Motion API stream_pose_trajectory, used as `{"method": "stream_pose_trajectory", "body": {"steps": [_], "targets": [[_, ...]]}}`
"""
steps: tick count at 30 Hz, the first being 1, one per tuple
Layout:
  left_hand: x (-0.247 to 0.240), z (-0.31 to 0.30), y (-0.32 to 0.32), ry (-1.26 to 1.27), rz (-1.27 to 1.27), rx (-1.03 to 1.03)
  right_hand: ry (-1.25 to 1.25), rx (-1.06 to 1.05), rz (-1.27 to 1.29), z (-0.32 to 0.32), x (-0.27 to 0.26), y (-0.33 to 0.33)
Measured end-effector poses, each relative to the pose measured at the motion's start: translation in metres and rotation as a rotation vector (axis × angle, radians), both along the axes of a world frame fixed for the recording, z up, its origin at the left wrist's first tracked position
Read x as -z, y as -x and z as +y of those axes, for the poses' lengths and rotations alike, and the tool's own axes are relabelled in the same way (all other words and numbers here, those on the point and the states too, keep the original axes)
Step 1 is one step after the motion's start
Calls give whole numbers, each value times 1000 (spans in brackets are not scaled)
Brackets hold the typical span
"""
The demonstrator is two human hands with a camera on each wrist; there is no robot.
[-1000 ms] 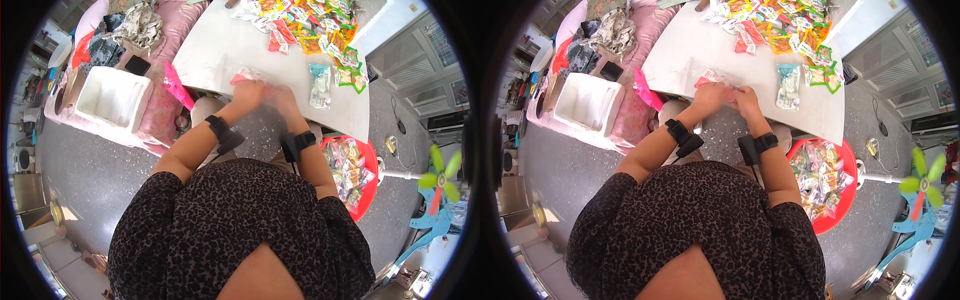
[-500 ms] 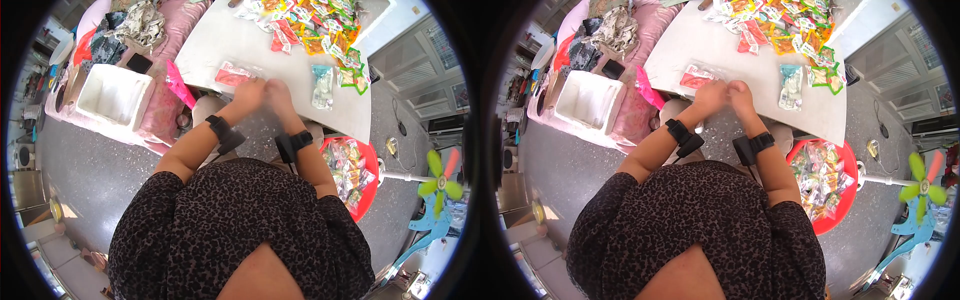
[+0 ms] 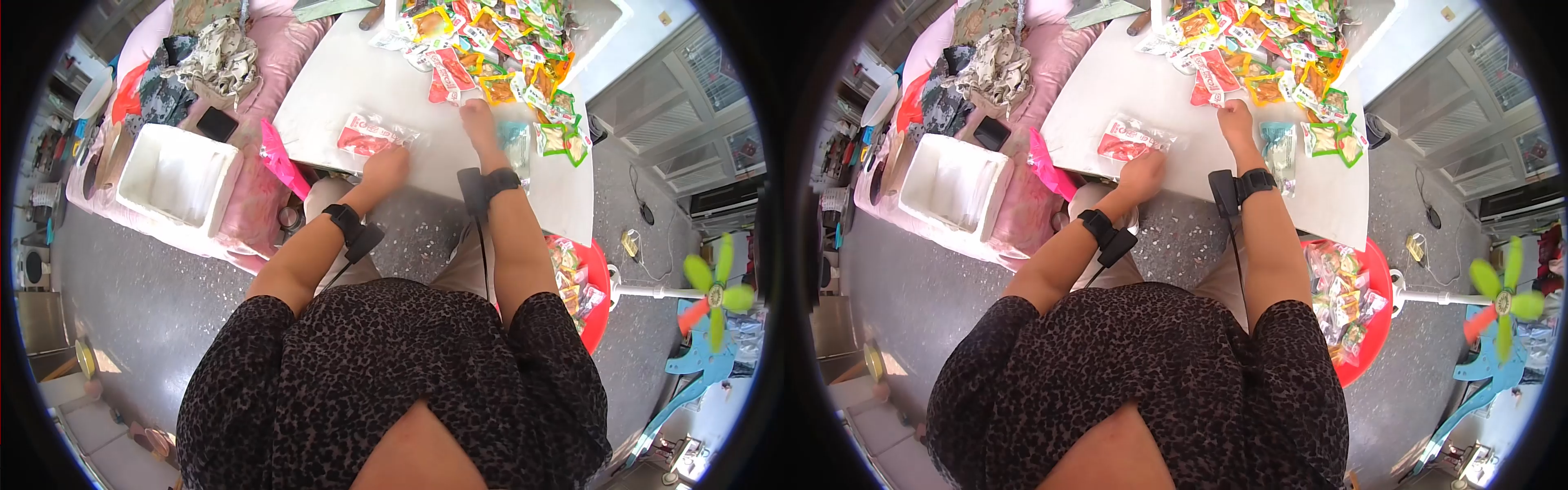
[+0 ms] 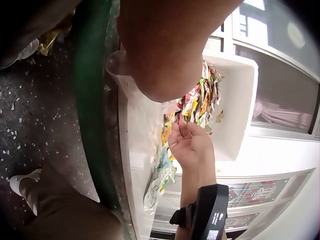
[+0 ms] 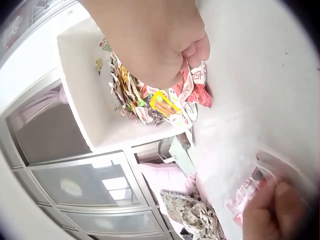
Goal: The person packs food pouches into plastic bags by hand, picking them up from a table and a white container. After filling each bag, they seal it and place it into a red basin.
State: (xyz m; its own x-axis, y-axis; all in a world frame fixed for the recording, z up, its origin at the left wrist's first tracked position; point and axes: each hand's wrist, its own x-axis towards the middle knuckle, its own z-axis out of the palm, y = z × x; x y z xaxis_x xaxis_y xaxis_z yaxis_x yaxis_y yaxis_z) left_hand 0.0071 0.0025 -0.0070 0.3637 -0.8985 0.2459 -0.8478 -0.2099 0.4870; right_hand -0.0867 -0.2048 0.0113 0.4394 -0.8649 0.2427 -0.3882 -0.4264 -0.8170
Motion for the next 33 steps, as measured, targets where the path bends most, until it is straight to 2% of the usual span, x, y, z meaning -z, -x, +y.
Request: {"method": "stream_pose_trajectory", "body": {"steps": [5,8,11,14,17,20,23,26,30,33], "targets": [[1,4,-2,53,-66,49,147,140,48,-49,15,-29],[-2,6,-2,57,-66,63,129,11,242,-58,6,-44],[2,5,-4,99,-49,67,216,46,423,-65,3,-63],[2,5,-4,139,-43,73,220,84,478,-59,-1,-70],[8,3,-5,143,-26,77,338,56,624,-63,9,-74],[8,3,-6,260,-54,119,313,-11,693,-60,6,-72],[4,4,-4,236,-41,104,46,-136,864,-47,-4,-66],[1,3,-4,145,-54,80,-16,-173,924,-23,-3,-47],[9,1,-6,122,-88,95,38,-219,846,30,-20,1],[6,0,-5,132,-87,87,-10,-287,780,38,-16,29]]}}
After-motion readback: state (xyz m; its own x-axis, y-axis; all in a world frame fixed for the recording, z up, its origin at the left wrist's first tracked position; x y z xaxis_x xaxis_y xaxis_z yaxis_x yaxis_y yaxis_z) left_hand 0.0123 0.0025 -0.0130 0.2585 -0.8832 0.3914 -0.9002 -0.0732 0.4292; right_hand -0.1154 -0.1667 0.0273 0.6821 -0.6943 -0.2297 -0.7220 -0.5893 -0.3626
